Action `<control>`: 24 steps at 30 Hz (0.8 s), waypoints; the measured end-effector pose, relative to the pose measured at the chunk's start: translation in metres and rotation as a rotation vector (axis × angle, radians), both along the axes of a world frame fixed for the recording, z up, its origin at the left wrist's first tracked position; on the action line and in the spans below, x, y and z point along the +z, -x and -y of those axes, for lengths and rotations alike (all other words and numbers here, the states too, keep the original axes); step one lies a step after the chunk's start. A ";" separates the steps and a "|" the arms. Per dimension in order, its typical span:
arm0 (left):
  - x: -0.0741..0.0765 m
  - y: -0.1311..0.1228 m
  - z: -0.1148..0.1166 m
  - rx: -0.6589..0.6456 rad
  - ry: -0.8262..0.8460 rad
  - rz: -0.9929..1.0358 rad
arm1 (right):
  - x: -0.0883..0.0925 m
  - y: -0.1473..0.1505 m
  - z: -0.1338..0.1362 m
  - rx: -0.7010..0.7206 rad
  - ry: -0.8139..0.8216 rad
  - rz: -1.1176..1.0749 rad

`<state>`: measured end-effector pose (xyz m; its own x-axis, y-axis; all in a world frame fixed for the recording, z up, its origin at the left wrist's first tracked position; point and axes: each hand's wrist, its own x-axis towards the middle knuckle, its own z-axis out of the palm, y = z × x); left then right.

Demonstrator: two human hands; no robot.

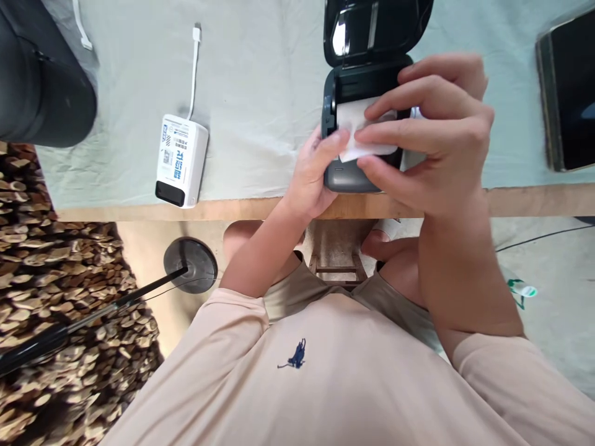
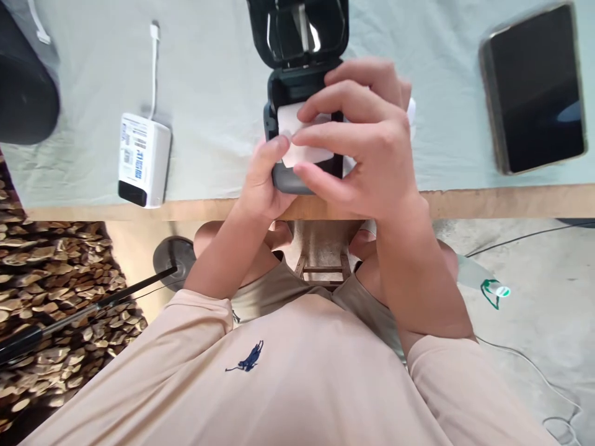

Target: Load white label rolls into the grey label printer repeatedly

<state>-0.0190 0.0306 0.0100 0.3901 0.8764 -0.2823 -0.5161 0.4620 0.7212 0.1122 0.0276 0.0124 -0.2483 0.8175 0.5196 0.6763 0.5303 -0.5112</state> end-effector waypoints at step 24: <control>-0.016 0.009 0.002 -0.025 -0.020 -0.083 | 0.010 0.013 0.001 -0.160 0.180 -0.491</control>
<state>-0.0280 0.0285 -0.0062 0.3880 0.8726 -0.2968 -0.4427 0.4589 0.7703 0.0992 0.0263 0.0223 0.1232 0.9119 0.3915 0.4008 0.3152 -0.8603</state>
